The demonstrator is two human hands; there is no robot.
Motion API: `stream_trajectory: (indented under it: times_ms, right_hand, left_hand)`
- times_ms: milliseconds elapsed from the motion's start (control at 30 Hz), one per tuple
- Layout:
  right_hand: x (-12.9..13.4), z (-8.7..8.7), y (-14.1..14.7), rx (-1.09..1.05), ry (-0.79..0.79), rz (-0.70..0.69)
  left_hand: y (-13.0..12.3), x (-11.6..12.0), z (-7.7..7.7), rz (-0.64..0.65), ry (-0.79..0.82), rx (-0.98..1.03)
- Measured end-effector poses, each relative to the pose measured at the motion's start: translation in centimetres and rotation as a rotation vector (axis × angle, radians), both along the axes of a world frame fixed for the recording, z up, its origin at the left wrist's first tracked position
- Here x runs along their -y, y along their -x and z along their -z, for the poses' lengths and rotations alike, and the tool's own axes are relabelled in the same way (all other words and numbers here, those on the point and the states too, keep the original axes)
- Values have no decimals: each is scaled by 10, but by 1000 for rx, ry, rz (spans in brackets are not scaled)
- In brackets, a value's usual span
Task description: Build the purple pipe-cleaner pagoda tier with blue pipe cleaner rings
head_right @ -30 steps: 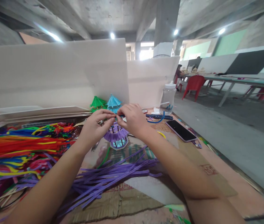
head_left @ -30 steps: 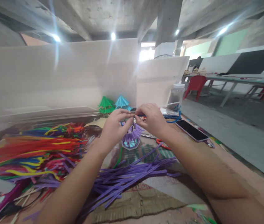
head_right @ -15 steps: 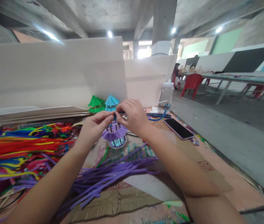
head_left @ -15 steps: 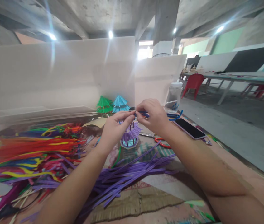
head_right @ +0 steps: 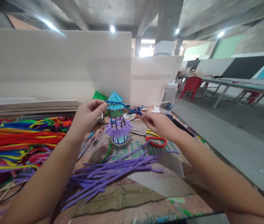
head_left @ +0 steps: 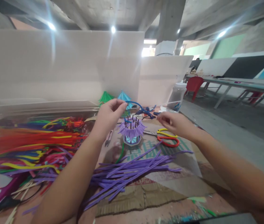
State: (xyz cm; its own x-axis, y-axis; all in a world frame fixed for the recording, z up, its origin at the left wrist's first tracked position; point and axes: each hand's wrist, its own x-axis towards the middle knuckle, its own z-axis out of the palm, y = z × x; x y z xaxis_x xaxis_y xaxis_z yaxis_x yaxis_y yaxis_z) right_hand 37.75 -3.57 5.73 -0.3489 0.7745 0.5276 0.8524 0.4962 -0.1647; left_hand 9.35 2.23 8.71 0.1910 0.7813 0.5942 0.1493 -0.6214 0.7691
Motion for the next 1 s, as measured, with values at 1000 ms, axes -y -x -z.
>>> stream_trajectory:
  times_ms: [1000]
  right_hand:
    - [12, 30, -52, -403, 422, 11]
  left_hand:
    - [1, 0, -2, 122, 44, 174]
